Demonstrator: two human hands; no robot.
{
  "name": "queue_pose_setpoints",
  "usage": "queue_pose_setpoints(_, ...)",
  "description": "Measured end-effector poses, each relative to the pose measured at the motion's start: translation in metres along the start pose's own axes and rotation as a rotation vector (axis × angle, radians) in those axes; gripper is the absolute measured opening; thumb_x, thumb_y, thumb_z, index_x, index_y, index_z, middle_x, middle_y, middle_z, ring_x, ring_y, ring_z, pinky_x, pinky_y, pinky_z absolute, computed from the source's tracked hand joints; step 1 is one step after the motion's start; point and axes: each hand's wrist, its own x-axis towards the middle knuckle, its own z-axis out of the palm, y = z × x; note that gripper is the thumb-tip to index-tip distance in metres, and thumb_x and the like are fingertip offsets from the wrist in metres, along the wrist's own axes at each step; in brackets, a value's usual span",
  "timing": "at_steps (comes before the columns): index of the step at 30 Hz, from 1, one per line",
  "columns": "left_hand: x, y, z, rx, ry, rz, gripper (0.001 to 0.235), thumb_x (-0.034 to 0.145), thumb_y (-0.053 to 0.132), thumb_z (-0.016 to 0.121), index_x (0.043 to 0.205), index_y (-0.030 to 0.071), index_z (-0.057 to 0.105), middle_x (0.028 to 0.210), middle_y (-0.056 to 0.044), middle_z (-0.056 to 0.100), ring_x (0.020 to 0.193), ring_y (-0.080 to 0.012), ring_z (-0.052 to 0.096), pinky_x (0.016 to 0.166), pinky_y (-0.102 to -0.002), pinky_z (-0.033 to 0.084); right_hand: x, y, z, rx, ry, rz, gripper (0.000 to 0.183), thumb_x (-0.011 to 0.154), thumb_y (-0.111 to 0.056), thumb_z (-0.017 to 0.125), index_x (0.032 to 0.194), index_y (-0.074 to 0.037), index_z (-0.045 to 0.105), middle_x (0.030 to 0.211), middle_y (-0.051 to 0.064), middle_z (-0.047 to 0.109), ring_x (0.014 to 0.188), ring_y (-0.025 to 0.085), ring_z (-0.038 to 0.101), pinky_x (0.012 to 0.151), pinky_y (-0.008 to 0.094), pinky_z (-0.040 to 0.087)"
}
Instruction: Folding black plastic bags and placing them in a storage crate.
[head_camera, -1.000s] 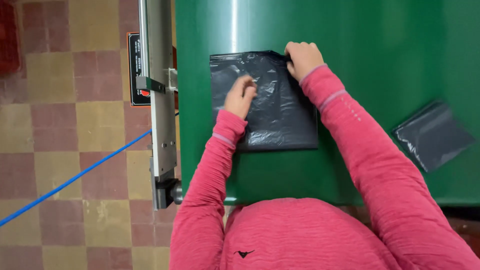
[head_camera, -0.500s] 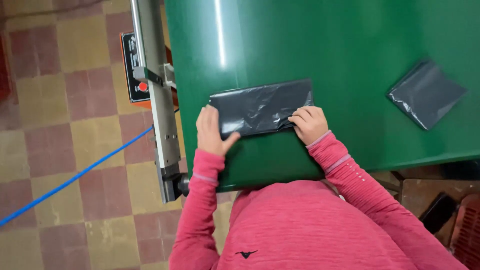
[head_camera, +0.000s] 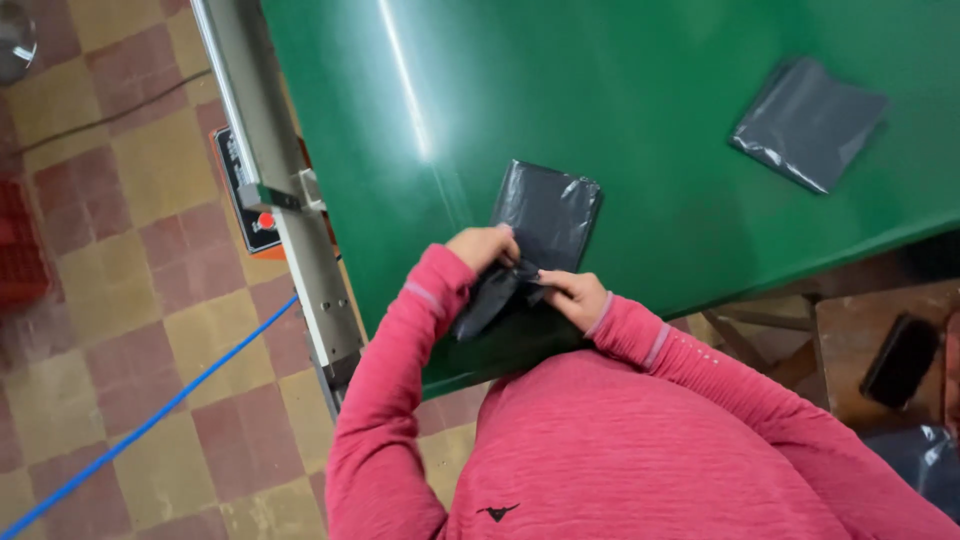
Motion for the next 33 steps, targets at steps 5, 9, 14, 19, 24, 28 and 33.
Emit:
queue_pose_setpoints(5,0.034,-0.055,-0.005,-0.379,0.193,-0.466,0.059,0.103,0.057,0.039,0.094,0.008,0.07,0.083,-0.009,0.071,0.077,-0.0239,0.065,0.075,-0.041,0.051,0.036,0.021,-0.011,0.592,0.376,0.238,0.014,0.107,-0.007,0.058,0.121,-0.006,0.061,0.105,0.008,0.065,0.092,0.011,0.066,0.082,0.034,0.057)
queue_pose_setpoints(9,0.012,0.015,0.015,0.205,0.567,-0.215,0.046,0.097,0.052,0.062,0.096,0.007,0.067,0.085,-0.016,0.071,0.08,-0.0331,0.068,0.075,-0.048,0.054,0.061,-0.001,-0.03,0.681,0.41,0.722,0.021,0.108,-0.018,0.053,0.125,-0.01,0.062,0.081,0.003,0.047,0.056,0.013,0.037,0.048,0.032,0.036)
queue_pose_setpoints(14,0.014,0.044,0.043,0.628,0.874,-0.245,0.042,0.093,0.049,0.067,0.095,0.007,0.062,0.091,-0.015,0.067,0.082,-0.0395,0.066,0.067,-0.052,0.053,0.071,-0.034,-0.033,0.771,0.406,0.745,0.021,0.099,-0.014,0.052,0.117,-0.007,0.06,0.087,0.001,0.065,0.068,0.013,0.065,0.056,0.033,0.055)
queue_pose_setpoints(19,0.022,0.032,0.064,0.843,0.932,-0.061,0.033,0.092,0.036,0.071,0.093,0.006,0.056,0.098,-0.015,0.062,0.089,-0.0405,0.064,0.068,-0.051,0.052,0.044,0.031,-0.023,0.6,0.413,0.501,0.021,0.1,-0.018,0.058,0.115,-0.003,0.061,0.083,0.002,0.064,0.063,0.013,0.057,0.053,0.033,0.048)
queue_pose_setpoints(24,0.06,0.132,0.093,0.419,0.676,0.453,0.026,0.088,0.014,0.074,0.102,0.002,0.055,0.092,-0.023,0.06,0.079,-0.045,0.061,0.066,-0.05,0.051,-0.017,-0.013,-0.121,0.135,0.979,0.097,0.04,0.099,-0.015,0.063,0.132,0.002,0.048,0.117,0.014,0.063,0.107,0.02,0.062,0.096,0.035,0.052)
queue_pose_setpoints(28,0.175,0.244,0.116,0.16,0.674,0.387,0.022,0.096,0.02,0.068,0.101,0.006,0.052,0.079,-0.022,0.062,0.074,-0.0482,0.062,0.06,-0.054,0.047,-0.02,-0.041,-0.247,-0.038,1.183,-0.011,0.045,0.108,-0.01,0.059,0.146,0.004,0.042,0.133,0.017,0.062,0.123,0.024,0.061,0.109,0.037,0.047)
queue_pose_setpoints(33,0.318,0.249,0.146,0.344,0.647,0.044,0.034,0.103,0.042,0.054,0.101,0.009,0.046,0.09,-0.023,0.07,0.08,-0.0517,0.064,0.065,-0.06,0.05,-0.011,0.002,-0.348,-0.156,1.283,0.182,0.042,0.105,-0.013,0.062,0.142,-0.001,0.047,0.075,0.008,0.06,0.069,0.022,0.058,0.072,0.036,0.051)
